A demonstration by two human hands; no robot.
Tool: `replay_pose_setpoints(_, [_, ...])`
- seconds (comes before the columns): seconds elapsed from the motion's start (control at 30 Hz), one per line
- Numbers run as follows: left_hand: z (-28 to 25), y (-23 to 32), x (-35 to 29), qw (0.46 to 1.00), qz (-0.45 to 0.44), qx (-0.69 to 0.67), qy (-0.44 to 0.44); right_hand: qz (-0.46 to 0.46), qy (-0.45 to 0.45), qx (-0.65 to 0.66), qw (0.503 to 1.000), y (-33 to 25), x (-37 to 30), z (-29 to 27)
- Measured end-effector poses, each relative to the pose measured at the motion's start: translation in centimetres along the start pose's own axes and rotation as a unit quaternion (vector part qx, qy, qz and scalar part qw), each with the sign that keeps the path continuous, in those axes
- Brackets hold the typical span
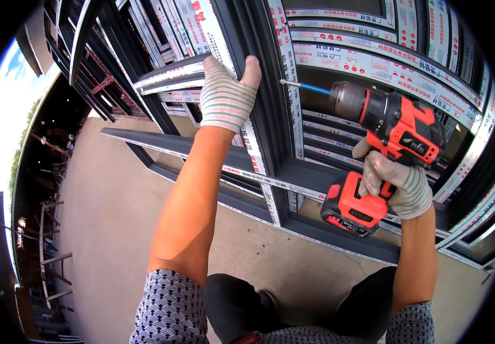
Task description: The person uses a cordless drill to fasten screws into a metal frame structure. They briefly walk to a nearby table to retrieve a screw from a metal bowl before returning to the frame to continue the assembly.
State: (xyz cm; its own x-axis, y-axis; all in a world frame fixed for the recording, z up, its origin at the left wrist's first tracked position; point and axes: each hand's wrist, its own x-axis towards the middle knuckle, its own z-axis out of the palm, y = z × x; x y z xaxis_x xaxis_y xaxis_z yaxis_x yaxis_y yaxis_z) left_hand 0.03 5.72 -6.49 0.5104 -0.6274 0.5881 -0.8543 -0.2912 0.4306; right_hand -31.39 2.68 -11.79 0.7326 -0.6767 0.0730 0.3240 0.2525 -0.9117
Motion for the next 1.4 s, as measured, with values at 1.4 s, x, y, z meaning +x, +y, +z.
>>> replay_pose_setpoints(1.4, [5.7, -6.4, -12.2, 0.951, 0.015, -0.279, 0.131, 0.053, 0.034, 0.005, 0.998, 7.2, -4.2, -1.9])
